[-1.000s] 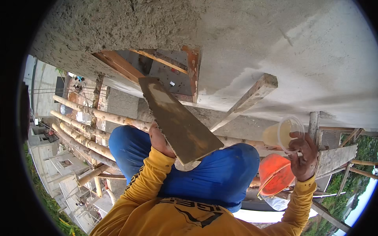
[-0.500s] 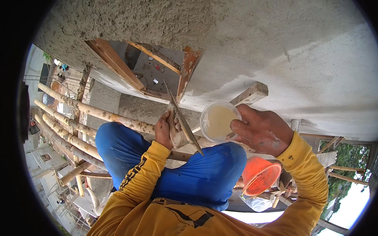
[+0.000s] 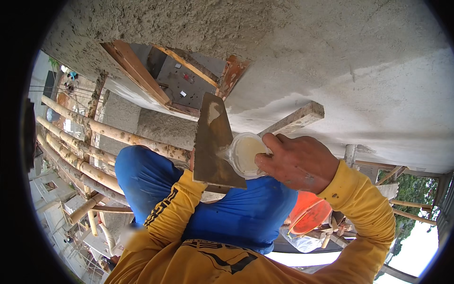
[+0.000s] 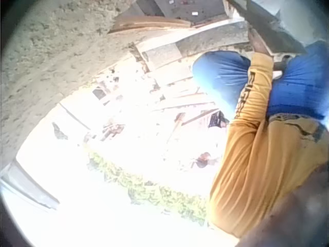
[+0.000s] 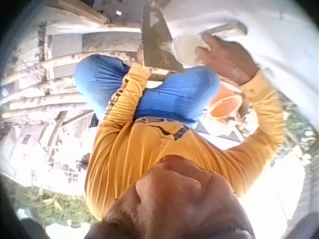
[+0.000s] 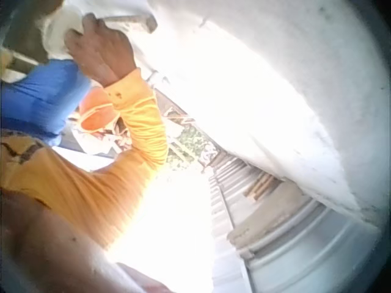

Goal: The person mixes mortar in a bucket with a trowel, applies the mixture onto a wall, and smooths the plastered surface using a wooden float.

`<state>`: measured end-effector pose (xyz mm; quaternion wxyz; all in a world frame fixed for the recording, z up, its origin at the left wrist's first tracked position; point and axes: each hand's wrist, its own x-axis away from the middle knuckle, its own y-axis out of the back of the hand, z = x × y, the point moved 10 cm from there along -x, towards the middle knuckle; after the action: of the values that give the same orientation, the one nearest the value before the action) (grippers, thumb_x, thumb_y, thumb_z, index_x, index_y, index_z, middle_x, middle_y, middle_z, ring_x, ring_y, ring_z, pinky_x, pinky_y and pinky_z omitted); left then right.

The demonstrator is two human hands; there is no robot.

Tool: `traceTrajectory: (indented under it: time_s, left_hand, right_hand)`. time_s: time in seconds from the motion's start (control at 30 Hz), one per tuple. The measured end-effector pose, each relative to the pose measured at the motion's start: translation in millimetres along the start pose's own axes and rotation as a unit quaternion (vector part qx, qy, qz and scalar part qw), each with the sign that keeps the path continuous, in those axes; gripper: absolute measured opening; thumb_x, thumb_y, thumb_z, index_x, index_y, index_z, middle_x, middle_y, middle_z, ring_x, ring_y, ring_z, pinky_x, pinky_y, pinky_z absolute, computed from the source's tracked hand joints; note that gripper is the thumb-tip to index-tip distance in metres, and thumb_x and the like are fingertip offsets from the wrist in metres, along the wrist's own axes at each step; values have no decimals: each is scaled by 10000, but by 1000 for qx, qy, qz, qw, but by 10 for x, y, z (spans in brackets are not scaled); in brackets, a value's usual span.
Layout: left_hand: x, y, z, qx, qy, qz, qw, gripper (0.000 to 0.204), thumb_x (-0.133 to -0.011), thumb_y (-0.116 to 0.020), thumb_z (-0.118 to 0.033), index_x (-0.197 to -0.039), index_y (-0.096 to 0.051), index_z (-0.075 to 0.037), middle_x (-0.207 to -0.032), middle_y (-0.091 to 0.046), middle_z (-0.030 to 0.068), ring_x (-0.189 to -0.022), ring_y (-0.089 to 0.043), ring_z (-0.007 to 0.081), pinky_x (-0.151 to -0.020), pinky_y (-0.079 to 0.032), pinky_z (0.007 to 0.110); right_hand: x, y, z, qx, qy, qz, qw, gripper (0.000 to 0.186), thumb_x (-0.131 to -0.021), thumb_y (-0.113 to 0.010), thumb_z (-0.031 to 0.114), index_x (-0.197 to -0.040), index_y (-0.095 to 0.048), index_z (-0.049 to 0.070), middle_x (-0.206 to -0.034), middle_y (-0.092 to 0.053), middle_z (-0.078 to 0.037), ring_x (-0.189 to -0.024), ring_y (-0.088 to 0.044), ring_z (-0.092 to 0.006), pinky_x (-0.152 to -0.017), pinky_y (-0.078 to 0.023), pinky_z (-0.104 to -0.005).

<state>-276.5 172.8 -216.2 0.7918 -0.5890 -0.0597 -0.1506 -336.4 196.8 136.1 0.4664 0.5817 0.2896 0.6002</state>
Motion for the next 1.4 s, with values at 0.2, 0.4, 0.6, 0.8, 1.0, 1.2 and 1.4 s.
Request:
traceTrajectory:
  time_s: [0.2,0.4,0.6,0.8,1.0,1.2,1.4]
  left_hand:
    - [-49,370,9,21,-29,-36,999,605,-984,-341,-471,-1382,-511,-48,-1337,-580,183,-1190,-575,386,-1032,-457,519]
    - [49,390,37,-15,-24,-25,999,600,-983,-345,-472,-1367,-522,-46,-1352,-573,180,-1205,-568,384,-1043,-449,519]
    - [117,322,212,-191,-85,0,978,572,-989,-367,-455,-1355,-529,-45,-1336,-585,171,-1178,-586,373,-1022,-465,511]
    - [363,-274,477,-57,-23,-166,984,475,-1015,-410,-392,-1303,-561,-47,-1262,-628,134,-1083,-637,328,-946,-513,473]
    - [494,-174,284,-204,-25,-294,934,476,-1045,-274,-331,-1348,-509,-49,-1275,-612,155,-1141,-612,345,-947,-516,510]
    - [470,-273,176,-114,-87,-328,934,336,-1042,-350,-351,-977,-588,-123,-822,-576,48,-738,-567,209,-741,-522,393]
    - [394,46,-72,-193,-110,-288,932,314,-1022,-365,-316,-1167,-596,-160,-964,-601,36,-889,-595,209,-862,-532,439]
  right_hand:
    - [25,-3,56,1,-8,16,1000,184,-822,-634,161,-949,-531,78,-959,-476,-137,-797,-631,-272,-552,-546,-394]
    - [-16,-59,-16,-16,-1,8,1000,202,-807,-646,152,-953,-527,80,-969,-481,-133,-802,-628,-276,-548,-543,-388]
    - [-25,-161,-89,-22,32,-28,999,192,-806,-640,139,-962,-536,95,-982,-486,-126,-841,-622,-273,-563,-547,-376]
    - [105,-203,-34,61,32,-24,997,172,-746,-666,175,-883,-580,118,-1030,-513,-103,-910,-613,-225,-621,-573,-339]
    - [127,-172,20,117,11,-103,988,203,-695,-701,184,-834,-578,102,-1114,-581,-143,-894,-627,-233,-631,-571,-327]
    - [717,-278,-455,-174,-133,-284,933,247,-681,-732,25,-875,-579,20,-1037,-596,-173,-793,-662,-330,-662,-572,-395]
    - [2333,-1089,-613,-281,-413,-443,744,269,-766,-642,-61,-1032,-612,-39,-980,-620,-162,-834,-676,-326,-705,-561,-375]
